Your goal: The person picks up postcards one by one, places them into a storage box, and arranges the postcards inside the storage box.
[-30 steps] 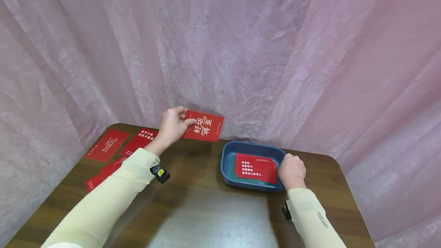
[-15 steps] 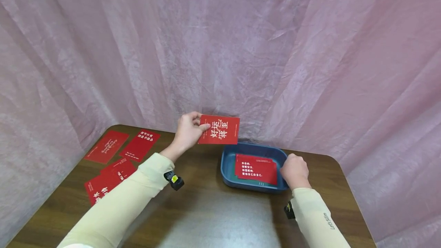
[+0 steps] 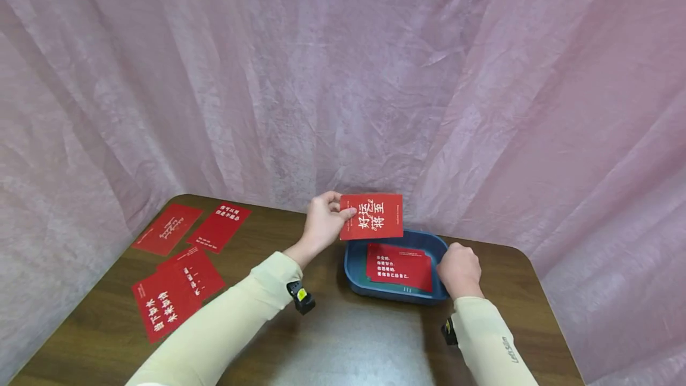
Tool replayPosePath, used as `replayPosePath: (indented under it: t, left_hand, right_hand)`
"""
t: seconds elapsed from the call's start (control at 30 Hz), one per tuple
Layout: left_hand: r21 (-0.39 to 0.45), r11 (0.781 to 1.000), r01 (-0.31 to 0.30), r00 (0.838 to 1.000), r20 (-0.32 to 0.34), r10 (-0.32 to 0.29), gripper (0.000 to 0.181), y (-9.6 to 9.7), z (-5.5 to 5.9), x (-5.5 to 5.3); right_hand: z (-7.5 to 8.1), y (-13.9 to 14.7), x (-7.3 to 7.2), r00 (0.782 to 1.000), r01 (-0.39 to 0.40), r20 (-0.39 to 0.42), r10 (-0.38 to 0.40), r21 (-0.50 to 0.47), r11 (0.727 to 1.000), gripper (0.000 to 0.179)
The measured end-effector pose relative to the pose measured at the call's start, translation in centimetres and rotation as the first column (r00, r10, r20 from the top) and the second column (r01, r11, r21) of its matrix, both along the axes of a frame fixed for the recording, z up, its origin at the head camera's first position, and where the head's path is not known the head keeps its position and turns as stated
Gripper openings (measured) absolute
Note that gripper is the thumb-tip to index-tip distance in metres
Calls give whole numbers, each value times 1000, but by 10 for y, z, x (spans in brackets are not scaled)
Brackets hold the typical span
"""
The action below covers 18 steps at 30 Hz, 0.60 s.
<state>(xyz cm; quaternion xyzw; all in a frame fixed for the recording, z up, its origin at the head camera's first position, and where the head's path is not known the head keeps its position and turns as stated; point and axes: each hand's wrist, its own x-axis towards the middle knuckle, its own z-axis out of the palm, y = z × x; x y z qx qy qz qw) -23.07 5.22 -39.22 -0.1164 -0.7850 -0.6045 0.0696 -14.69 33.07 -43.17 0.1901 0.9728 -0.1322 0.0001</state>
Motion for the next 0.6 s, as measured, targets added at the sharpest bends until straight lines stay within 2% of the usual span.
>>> replayPosePath:
  t: [0.1, 0.23, 0.6]
  left_hand:
    - [-9, 1000, -1, 1000, -2, 1, 23, 12, -7, 2]
    - [-41, 999, 22, 999, 32, -20, 21, 24, -19, 6]
    - [-140, 990, 32, 997, 75, -22, 20, 45, -41, 8]
  right_hand:
    - [1, 1, -1, 1000, 0, -15, 0, 7, 1000, 25]
    - [-1, -1, 0, 1000, 18, -8, -17, 5, 1000, 27]
    - [-2, -7, -2, 1000, 1, -27, 0, 23, 1000, 24]
